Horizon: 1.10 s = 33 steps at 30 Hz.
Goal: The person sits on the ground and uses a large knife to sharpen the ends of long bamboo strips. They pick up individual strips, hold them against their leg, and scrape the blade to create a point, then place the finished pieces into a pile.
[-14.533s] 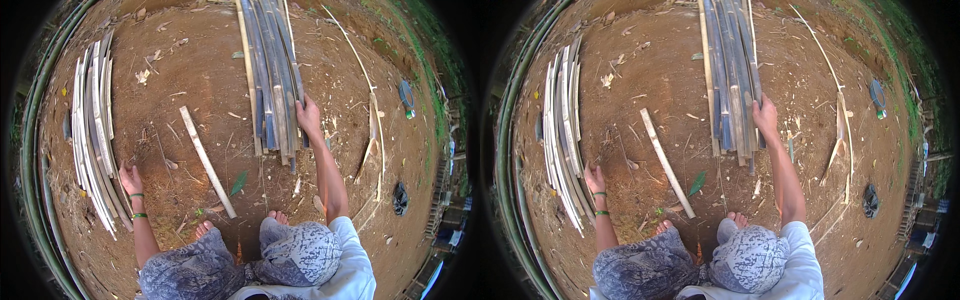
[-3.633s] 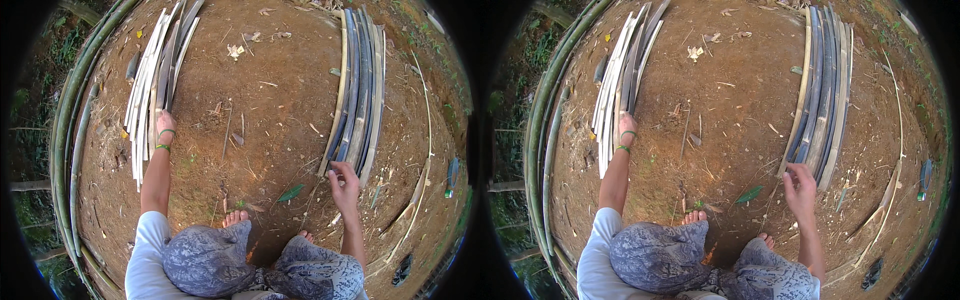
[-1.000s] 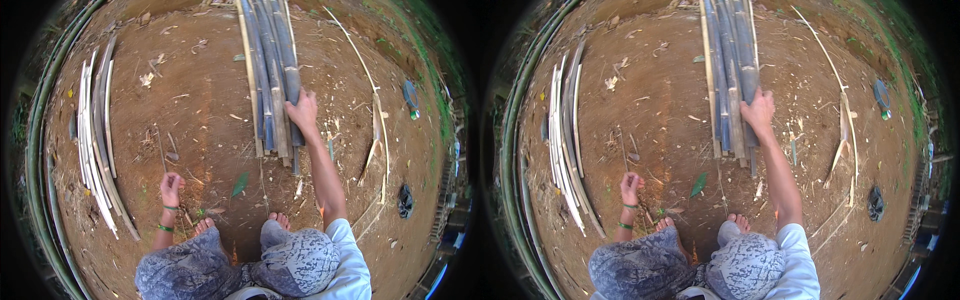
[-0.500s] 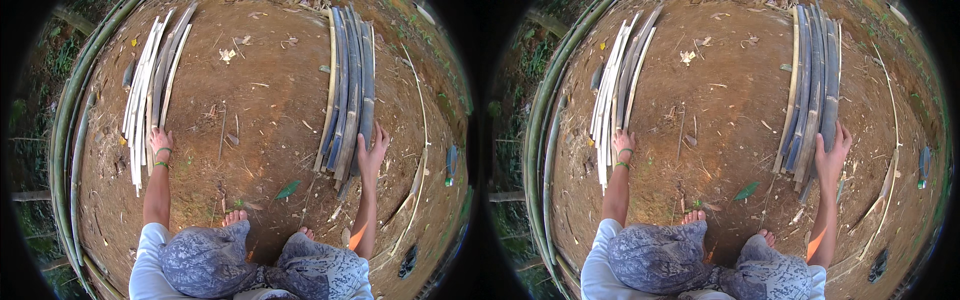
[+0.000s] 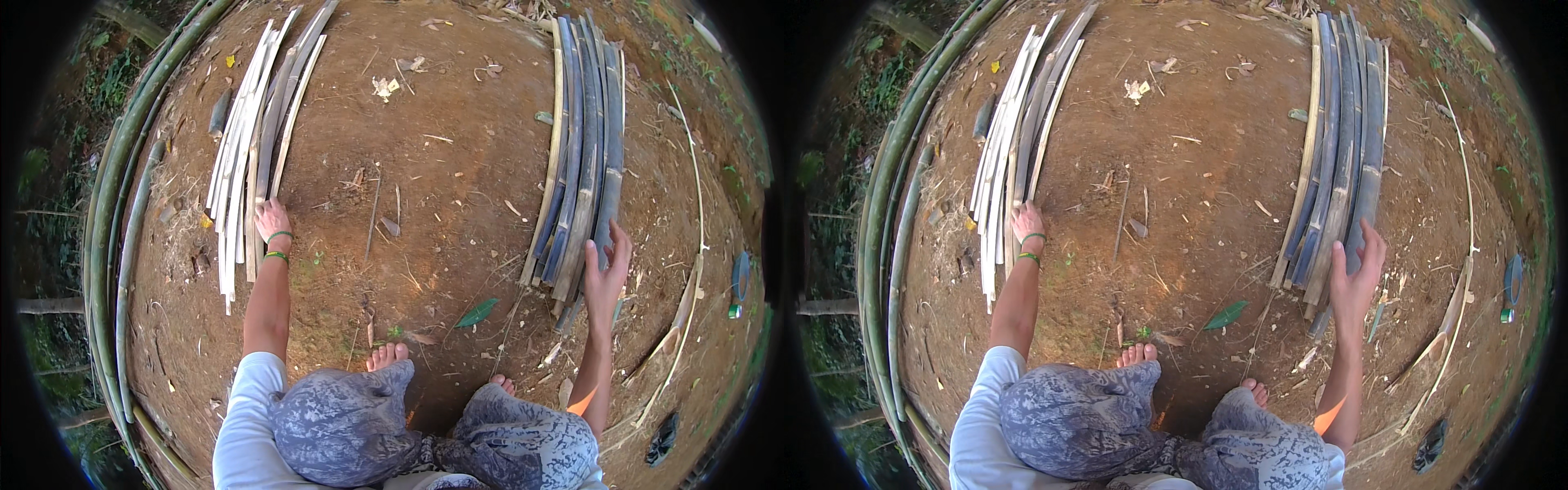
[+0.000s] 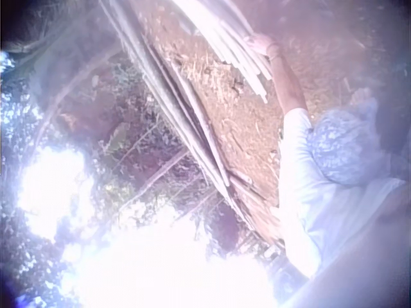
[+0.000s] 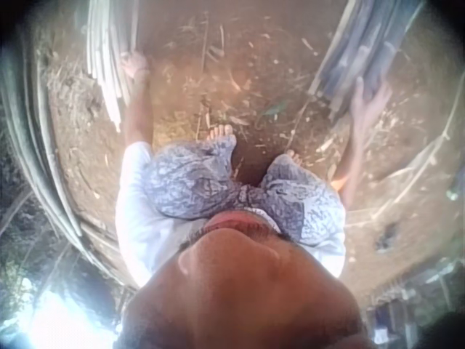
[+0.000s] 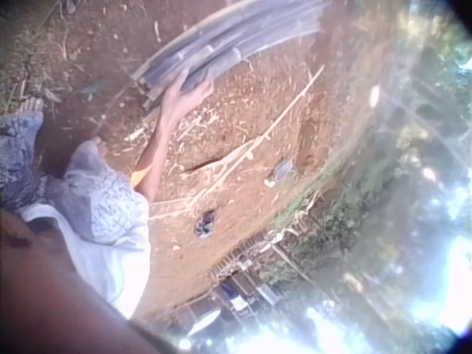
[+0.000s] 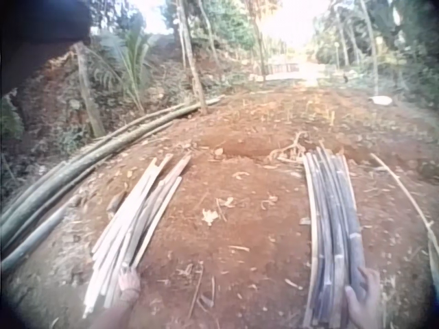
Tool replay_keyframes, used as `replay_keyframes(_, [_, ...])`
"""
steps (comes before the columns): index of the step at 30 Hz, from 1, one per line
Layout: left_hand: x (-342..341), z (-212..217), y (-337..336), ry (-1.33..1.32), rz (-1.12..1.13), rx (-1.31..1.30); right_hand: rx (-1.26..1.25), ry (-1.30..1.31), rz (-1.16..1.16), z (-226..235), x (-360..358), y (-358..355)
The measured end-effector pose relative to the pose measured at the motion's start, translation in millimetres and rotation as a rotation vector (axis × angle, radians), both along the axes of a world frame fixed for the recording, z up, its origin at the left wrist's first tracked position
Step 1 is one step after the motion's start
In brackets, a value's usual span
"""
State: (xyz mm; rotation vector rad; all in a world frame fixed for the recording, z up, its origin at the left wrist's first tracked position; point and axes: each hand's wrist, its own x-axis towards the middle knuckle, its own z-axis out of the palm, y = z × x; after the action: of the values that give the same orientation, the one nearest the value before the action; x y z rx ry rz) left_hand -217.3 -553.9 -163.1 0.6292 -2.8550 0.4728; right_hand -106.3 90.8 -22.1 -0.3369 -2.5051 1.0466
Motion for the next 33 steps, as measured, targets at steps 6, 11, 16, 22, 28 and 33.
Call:
replay_keyframes(6, [2.3, 8.8, -5.0, 0.053, 0.002, 0.137, -0.070, 0.008, 0.018, -0.5, 7.1, -0.8])
replay_keyframes(11, [16.1, 8.6, 26.1, 0.324, -0.186, 0.525, -0.138, 0.028, 0.082, 0.3, 15.3, -14.2])
replay_keyframes(16, [53.9, 22.4, 145.8, 0.351, -0.196, 1.088, -0.301, -0.072, 0.252, -14.9, 28.1, -42.3])
replay_keyframes(22, [122.0, 48.4, 279.7, 0.049, -0.196, 1.902, -0.587, -0.324, 0.511, -39.3, 45.0, -95.3])
replay_keyframes(28, [155.7, 63.0, 364.4, -0.419, -0.358, 2.150, -0.743, -0.184, 0.373, -79.7, 47.7, -110.3])
replay_keyframes(33, [131.4, 64.8, 408.1, -0.743, -0.499, 2.193, -0.863, -0.231, 0.165, -50.7, 16.0, -68.6])
